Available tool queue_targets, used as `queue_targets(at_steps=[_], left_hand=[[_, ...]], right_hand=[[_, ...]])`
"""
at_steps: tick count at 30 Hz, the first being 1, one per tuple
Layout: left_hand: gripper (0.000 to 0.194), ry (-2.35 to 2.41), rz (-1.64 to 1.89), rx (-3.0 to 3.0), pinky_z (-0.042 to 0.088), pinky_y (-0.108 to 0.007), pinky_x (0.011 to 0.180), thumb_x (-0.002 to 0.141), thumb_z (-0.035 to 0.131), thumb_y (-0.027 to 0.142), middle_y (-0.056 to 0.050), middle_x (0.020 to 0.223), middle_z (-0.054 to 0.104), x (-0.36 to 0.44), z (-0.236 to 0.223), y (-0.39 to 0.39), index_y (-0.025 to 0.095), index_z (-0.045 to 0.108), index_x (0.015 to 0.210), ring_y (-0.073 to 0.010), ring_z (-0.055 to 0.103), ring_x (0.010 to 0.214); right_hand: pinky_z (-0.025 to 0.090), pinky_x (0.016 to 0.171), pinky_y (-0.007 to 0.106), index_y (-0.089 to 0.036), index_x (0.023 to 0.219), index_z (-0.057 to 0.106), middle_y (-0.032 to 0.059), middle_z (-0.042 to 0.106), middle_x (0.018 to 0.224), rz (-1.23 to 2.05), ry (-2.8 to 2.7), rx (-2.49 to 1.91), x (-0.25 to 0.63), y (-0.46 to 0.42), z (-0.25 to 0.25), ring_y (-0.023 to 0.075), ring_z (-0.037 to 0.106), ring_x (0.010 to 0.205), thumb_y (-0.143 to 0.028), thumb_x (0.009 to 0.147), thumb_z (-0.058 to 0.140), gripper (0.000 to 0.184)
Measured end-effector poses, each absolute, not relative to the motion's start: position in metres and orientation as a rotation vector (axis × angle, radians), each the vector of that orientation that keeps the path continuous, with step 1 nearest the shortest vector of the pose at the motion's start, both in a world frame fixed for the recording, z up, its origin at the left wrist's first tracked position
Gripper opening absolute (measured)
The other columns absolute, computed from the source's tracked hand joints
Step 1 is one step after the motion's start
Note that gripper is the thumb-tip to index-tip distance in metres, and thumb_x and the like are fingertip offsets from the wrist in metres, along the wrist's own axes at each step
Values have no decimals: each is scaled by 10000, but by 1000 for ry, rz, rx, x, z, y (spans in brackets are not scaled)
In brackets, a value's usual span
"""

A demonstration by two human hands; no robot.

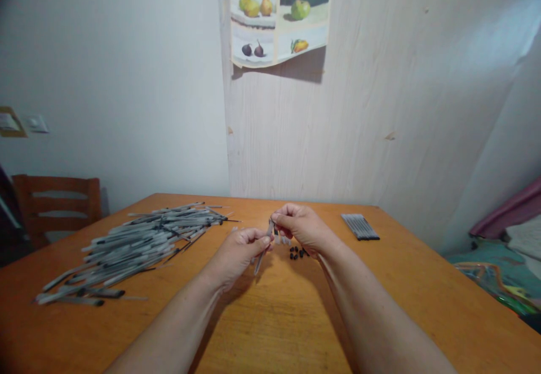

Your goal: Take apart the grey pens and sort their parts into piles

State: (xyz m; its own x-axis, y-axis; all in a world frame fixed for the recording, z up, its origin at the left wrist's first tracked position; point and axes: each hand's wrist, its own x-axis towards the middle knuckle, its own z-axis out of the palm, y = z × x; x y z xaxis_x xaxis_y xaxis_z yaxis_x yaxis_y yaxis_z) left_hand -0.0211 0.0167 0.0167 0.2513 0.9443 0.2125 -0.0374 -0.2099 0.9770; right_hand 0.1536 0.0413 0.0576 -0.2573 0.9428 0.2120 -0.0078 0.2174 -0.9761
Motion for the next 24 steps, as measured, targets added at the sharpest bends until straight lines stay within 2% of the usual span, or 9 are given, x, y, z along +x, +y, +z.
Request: queue_targets(at_steps=[7, 12, 17, 19, 24], left_hand=[[271, 892, 1162, 1447, 368, -247, 603, 704, 742, 422, -60, 740, 647, -20, 16, 17, 158, 709, 755, -139, 520, 656], [293, 939, 1194, 1379, 330, -233, 554, 727, 722, 437, -49, 728, 647, -23, 14, 21, 152, 710, 793, -100, 458, 580], [336, 1008, 1279, 1209, 351, -214, 547, 711, 730, 460, -42, 736, 654, -27, 11, 28, 150, 692, 837, -92, 480, 570], [339, 1017, 1293, 1170, 356, -208, 544, 711, 730, 460, -37, 747, 654, -27, 10, 29, 150, 684, 840, -89, 492, 570], [342, 1037, 1315, 1156, 358, -195, 540, 716, 729, 459, -33, 772, 657, -27, 12, 29, 146, 688, 848, -75, 489, 565]], right_hand=[[324, 489, 225, -152, 748, 611, -15, 600, 619, 1255, -1505, -955, 156, 42, 57, 74, 462, 499, -425, 720, 775, 319], [348, 494, 205, -155, 820, 635, 3, 628, 676, 1228, -1382, -989, 174, 55, 55, 75, 501, 532, -410, 739, 760, 295], [325, 448, 208, -168, 763, 598, 10, 607, 637, 1009, -1202, -1202, 204, 81, 36, 84, 478, 491, -343, 734, 693, 201], [318, 443, 217, -179, 753, 594, 14, 602, 637, 814, -1225, -1328, 215, 91, 25, 93, 471, 490, -365, 763, 622, 189], [329, 466, 236, -192, 722, 578, 27, 606, 659, 636, -1211, -1491, 232, 107, -2, 123, 494, 529, -381, 762, 561, 195]])
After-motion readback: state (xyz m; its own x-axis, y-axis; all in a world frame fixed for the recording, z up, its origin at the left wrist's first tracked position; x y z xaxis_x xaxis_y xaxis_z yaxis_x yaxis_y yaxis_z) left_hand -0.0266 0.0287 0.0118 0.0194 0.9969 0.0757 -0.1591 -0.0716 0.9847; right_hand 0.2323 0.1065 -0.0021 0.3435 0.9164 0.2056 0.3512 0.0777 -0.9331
